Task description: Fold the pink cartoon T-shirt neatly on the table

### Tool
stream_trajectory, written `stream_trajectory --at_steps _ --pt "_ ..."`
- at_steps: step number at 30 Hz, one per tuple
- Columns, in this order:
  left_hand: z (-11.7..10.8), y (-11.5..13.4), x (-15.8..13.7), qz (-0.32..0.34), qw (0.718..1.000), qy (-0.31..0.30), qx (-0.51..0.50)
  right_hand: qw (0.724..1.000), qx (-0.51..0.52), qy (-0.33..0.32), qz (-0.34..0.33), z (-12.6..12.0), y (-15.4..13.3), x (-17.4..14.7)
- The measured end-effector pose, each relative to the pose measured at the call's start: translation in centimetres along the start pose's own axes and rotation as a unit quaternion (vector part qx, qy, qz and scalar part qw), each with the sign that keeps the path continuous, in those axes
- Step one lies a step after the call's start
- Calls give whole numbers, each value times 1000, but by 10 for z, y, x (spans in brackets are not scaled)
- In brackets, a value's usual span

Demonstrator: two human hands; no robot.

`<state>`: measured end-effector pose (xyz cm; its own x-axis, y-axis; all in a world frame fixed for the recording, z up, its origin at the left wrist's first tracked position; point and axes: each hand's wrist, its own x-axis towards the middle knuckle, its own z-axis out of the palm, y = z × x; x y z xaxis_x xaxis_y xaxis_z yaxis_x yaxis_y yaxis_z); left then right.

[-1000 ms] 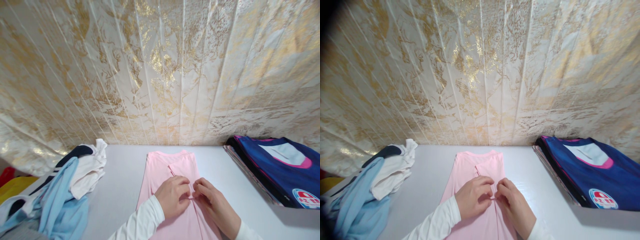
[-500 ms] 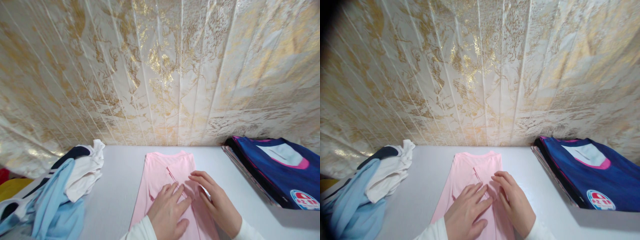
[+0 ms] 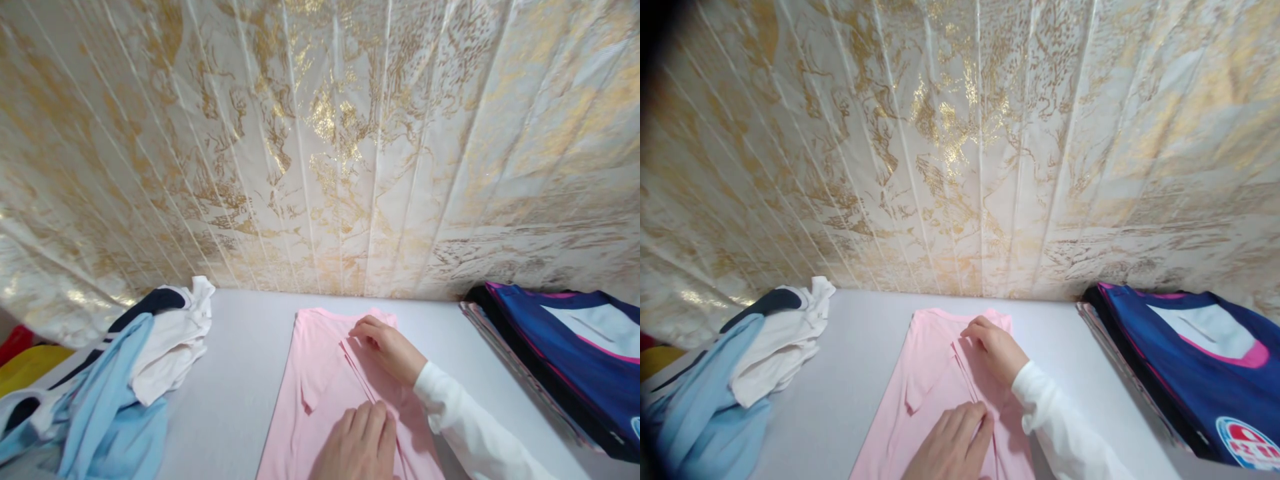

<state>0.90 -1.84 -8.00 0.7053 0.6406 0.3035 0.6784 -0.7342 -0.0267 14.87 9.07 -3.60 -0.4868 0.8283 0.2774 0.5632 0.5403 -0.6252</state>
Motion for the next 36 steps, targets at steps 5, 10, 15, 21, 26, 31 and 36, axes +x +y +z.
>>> stream_trajectory --at_steps 5,10,15,21,26,31,36 --pt "23 4 -6 -37 987 147 47 998 32 -49 -18 9 2 20" --pt "12 3 -12 -58 991 110 46 997 49 -50 22 4 1 23" --pt "13 -1 -14 -54 994 90 32 998 19 -7 62 13 0 16" --pt "13 -6 -15 -15 997 72 -15 995 -94 27 29 30 -13 12" --pt "-32 -23 3 -90 986 -4 -142 995 -91 28 24 30 -11 11" --pt "-50 -52 29 -84 987 -20 -137 999 -34 30 19 32 -2 11" --pt "-37 -58 36 -27 991 -23 -130 999 19 32 23 32 2 11"
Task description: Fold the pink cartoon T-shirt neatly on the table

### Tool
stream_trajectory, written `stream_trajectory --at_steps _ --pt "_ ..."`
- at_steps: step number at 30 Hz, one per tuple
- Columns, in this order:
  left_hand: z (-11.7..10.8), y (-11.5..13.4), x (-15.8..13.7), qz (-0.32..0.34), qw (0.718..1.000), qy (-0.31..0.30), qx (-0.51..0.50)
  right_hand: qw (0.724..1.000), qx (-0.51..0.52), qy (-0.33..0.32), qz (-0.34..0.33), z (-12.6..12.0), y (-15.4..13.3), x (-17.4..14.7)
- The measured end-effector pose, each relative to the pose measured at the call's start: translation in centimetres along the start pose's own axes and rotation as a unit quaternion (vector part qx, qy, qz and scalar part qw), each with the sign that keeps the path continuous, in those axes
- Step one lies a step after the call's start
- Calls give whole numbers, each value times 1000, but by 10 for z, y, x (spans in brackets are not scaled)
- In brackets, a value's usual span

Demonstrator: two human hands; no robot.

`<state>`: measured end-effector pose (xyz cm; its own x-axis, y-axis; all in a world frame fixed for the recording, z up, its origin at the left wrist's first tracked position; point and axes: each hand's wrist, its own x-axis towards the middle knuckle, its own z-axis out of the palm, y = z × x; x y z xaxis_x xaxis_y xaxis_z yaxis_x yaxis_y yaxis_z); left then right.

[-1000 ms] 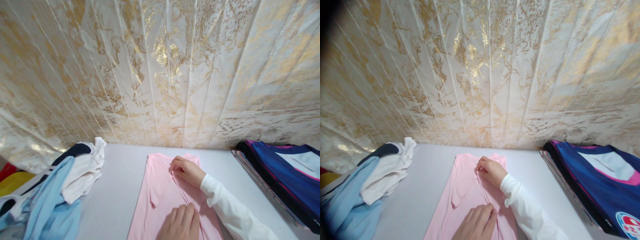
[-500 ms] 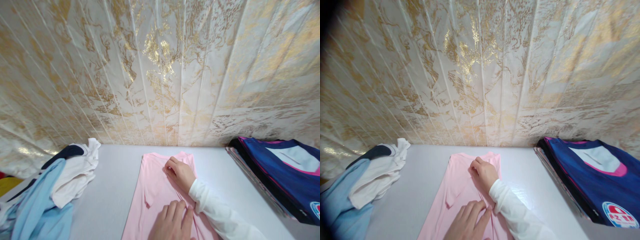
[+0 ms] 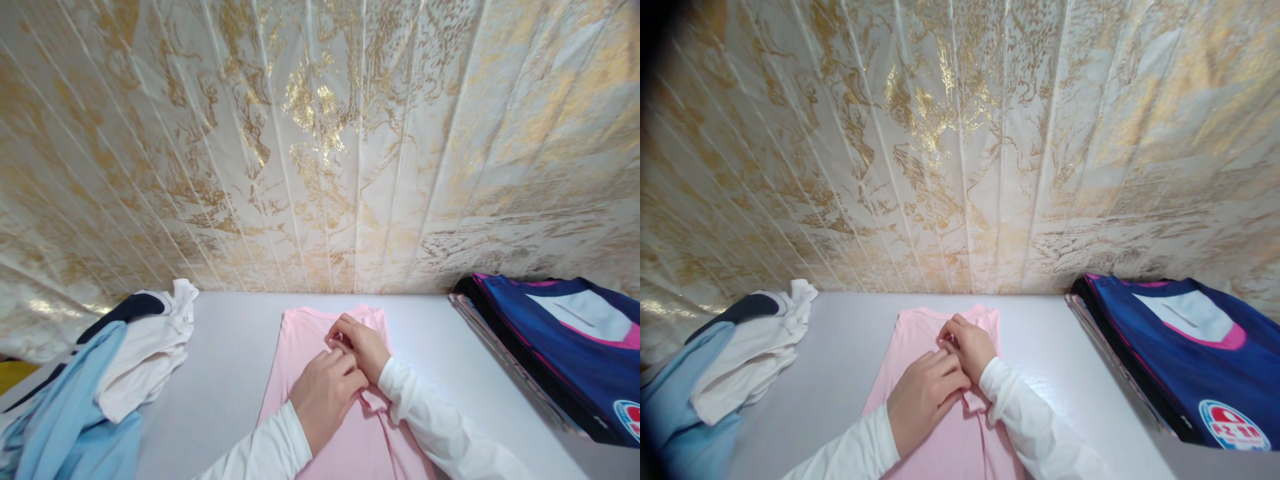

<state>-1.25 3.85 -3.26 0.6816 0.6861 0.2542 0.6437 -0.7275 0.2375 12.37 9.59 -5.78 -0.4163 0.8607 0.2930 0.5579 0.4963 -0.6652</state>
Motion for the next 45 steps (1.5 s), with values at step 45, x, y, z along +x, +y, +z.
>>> stream_trajectory --at_steps 45 --pt "41 15 -29 147 961 180 150 981 -177 -22 -75 -34 -1 -66"
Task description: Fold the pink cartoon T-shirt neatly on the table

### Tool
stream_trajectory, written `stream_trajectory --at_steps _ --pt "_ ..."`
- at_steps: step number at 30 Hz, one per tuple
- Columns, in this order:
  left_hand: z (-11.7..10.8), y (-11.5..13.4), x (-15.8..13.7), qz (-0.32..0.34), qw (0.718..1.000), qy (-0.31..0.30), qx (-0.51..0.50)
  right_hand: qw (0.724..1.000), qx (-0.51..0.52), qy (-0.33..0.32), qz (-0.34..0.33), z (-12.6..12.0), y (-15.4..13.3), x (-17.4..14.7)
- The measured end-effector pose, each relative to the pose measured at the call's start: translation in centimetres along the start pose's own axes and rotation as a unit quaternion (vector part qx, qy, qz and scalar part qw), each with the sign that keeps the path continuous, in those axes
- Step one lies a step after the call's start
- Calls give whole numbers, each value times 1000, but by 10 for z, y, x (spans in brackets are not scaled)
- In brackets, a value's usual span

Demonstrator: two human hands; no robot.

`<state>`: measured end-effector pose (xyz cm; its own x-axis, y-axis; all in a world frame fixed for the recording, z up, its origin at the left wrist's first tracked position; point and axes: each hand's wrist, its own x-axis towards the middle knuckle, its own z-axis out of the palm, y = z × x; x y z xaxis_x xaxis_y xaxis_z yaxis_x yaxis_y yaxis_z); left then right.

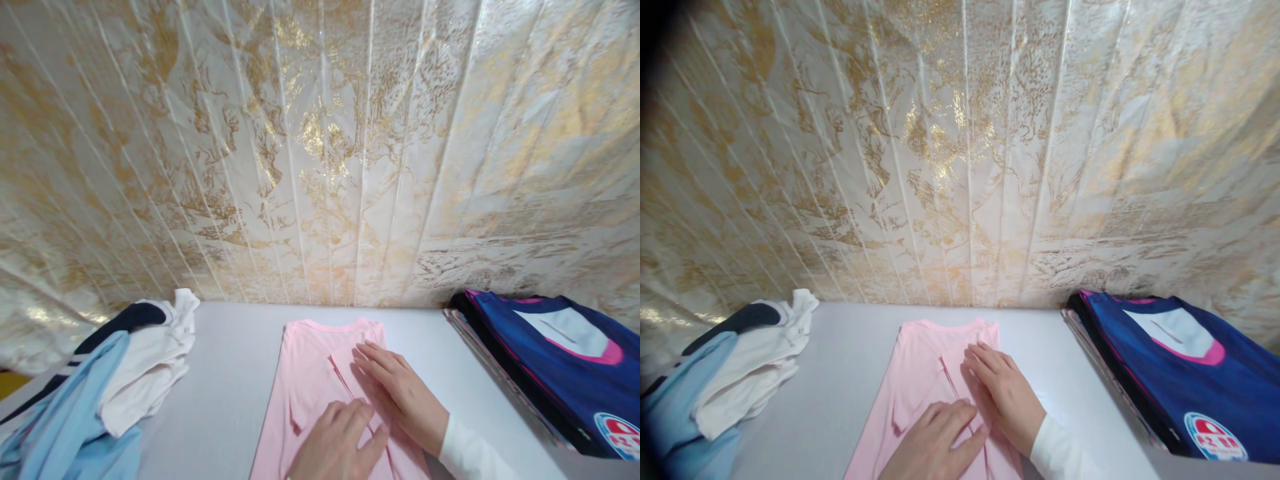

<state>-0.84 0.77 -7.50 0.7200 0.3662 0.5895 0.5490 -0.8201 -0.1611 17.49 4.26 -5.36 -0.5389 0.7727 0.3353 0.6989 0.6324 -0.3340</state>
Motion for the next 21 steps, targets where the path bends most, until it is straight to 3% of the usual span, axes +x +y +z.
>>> stream_trajectory --at_steps 5,9,13,18,21 --pt "1 -1 1 -3 1000 11 9 998 -34 -60 4 14 15 9" --pt "-2 -2 2 -5 1000 -4 -7 998 6 -1 55 2 44 12" --pt "-1 -1 9 -34 997 -59 -40 991 49 72 105 -17 79 20" --pt "13 3 20 -27 997 -45 -52 993 72 52 76 -21 93 42" --pt "19 5 23 -58 995 -37 -79 996 50 31 68 -17 94 55"
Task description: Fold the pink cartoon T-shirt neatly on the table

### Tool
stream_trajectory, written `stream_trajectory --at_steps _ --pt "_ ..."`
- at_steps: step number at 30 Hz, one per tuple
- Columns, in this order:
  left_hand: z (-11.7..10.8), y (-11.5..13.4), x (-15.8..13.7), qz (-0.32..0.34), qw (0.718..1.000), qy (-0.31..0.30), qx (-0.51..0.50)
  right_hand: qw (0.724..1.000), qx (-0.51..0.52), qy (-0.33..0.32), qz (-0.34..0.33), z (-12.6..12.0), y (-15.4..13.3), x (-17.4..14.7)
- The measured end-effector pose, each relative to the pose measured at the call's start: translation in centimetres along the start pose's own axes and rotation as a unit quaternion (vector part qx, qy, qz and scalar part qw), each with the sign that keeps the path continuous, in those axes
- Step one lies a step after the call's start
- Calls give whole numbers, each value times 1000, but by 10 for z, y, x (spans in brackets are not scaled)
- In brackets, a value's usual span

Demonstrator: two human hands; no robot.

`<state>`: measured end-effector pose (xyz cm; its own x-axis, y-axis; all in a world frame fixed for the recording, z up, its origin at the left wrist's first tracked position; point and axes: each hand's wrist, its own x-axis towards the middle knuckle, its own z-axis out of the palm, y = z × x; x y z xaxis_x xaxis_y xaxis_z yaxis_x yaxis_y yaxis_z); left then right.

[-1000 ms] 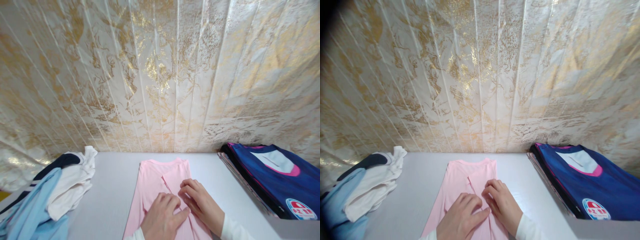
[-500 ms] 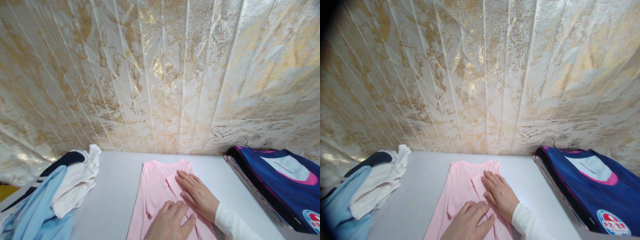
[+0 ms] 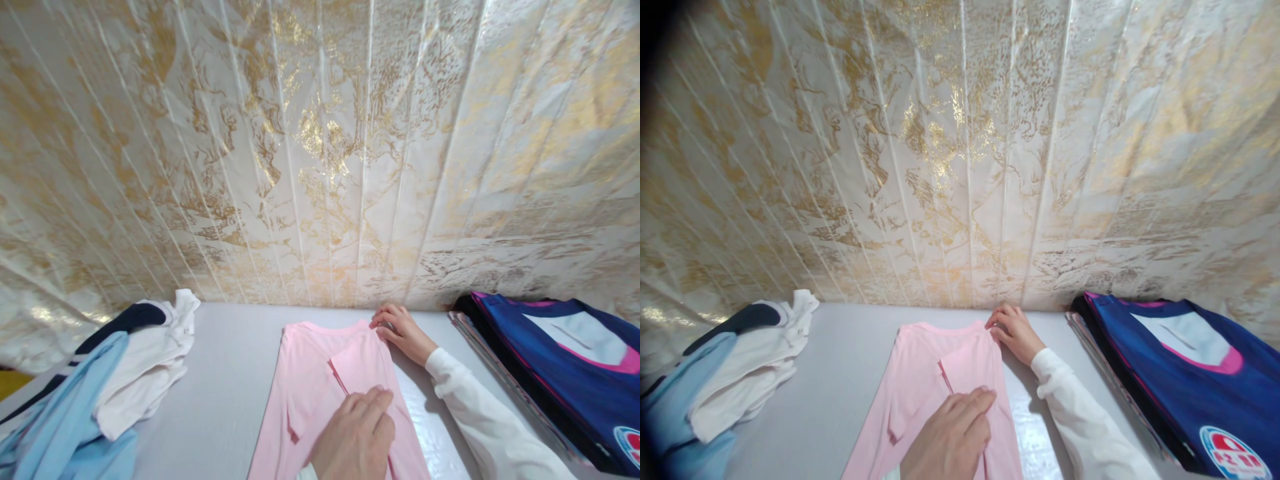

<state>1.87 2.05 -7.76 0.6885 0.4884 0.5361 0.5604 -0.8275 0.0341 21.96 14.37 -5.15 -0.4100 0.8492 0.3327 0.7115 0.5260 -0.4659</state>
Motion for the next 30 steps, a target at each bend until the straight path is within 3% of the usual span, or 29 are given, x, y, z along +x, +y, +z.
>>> stream_trajectory --at_steps 6,14,24,30 --pt "4 1 -4 -39 997 -45 -55 1000 -9 -21 -18 9 3 17" --pt "3 2 -7 -21 993 -112 -11 999 -11 -24 -17 8 10 15" --pt "0 1 -5 60 990 -107 75 998 -1 -61 -14 -5 28 11" --pt "1 -1 -7 68 991 -82 86 999 -16 -32 -20 1 24 13"
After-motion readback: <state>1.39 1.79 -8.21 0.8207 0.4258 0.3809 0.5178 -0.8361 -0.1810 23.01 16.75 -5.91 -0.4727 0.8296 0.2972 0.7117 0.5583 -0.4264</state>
